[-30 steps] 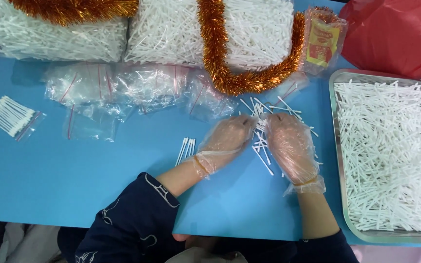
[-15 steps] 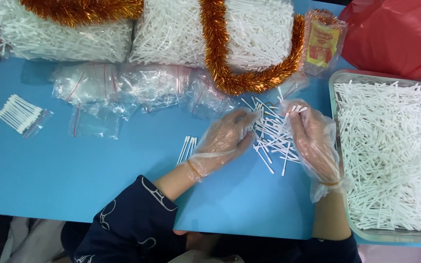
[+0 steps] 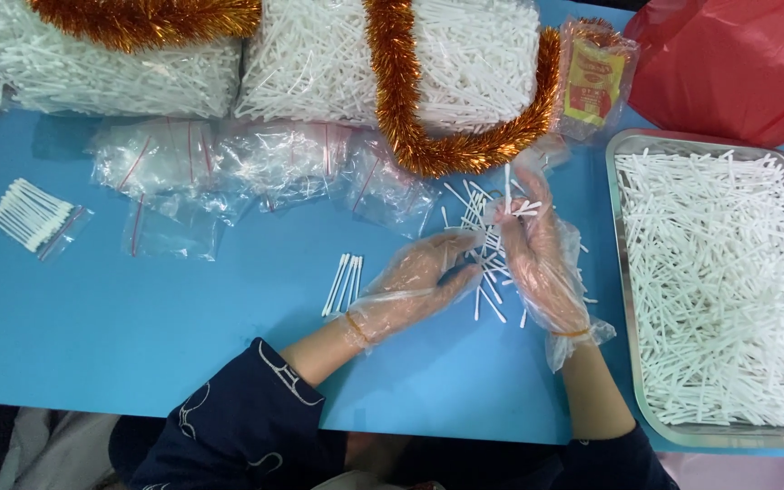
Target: Counting and bagging cotton swabs into small plastic zip-lock bags on a blue table.
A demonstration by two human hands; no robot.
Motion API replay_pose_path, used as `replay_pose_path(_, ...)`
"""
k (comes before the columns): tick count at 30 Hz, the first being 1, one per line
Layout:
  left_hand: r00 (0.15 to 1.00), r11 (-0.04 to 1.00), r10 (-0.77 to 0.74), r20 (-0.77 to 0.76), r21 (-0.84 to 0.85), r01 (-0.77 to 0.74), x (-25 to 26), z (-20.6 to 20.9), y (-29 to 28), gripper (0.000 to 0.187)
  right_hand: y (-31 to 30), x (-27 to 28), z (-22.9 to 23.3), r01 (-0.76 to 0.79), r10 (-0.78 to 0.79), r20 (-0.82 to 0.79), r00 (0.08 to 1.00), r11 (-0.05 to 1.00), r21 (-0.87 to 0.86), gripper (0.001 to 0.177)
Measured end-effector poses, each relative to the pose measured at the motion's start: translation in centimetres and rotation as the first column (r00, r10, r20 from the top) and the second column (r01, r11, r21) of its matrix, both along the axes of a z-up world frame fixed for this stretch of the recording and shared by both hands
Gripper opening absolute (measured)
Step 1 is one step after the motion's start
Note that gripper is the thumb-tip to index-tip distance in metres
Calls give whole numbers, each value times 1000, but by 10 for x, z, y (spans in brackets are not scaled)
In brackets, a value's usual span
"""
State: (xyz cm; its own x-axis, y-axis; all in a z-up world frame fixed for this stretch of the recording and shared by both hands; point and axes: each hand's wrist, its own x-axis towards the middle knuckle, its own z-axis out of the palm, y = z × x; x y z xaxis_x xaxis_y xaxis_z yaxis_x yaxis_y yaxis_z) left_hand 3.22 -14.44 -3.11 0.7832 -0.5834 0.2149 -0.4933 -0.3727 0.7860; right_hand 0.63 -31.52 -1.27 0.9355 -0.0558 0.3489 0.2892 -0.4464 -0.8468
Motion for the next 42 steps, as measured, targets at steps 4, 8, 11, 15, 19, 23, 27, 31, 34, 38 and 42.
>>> replay_pose_path(4,994,998,-54,-100,6,55,-2,4,1,42,-11,1,-12,110,-94,-152,984,989,103,26)
replay_pose_path(8,992,997,-36,-119,-77,27,-6,29,7,45,-30,0,-13,115,-81,-198,977,979,169,16)
replay_pose_path(11,980,977,26,-196,-204,-67,-8,40,7,47,-3,-11,32,60,-1,-169,986,937,345,16)
replay_pose_path(15,968,961,37,-248,-257,-103,-12,51,7,50,8,-22,49,-62,156,-202,967,912,406,30)
replay_pose_path(19,964,962,17,-266,-259,-89,-12,38,9,36,28,-30,58,-159,279,-277,920,909,385,30)
replay_pose_path(23,954,953,45,-297,-273,-130,-3,1,5,12,25,-18,27,-280,345,-235,909,922,269,26)
replay_pose_path(27,885,919,-112,-452,-385,-80,-8,10,12,13,26,-22,33,-260,348,-228,910,904,340,24)
replay_pose_path(31,725,867,-325,-607,-498,-29,-10,43,22,19,18,-22,26,-219,278,-131,951,912,347,50)
replay_pose_path(34,771,907,-289,-567,-421,31,-11,46,26,22,24,-23,27,-221,216,47,975,961,167,69)
replay_pose_path(38,921,981,-192,-339,-93,170,14,8,30,22,24,-27,34,-125,194,286,938,962,-242,41)
replay_pose_path(42,941,980,-201,-274,-51,195,28,3,39,24,31,-28,28,-6,172,386,906,919,-394,36)
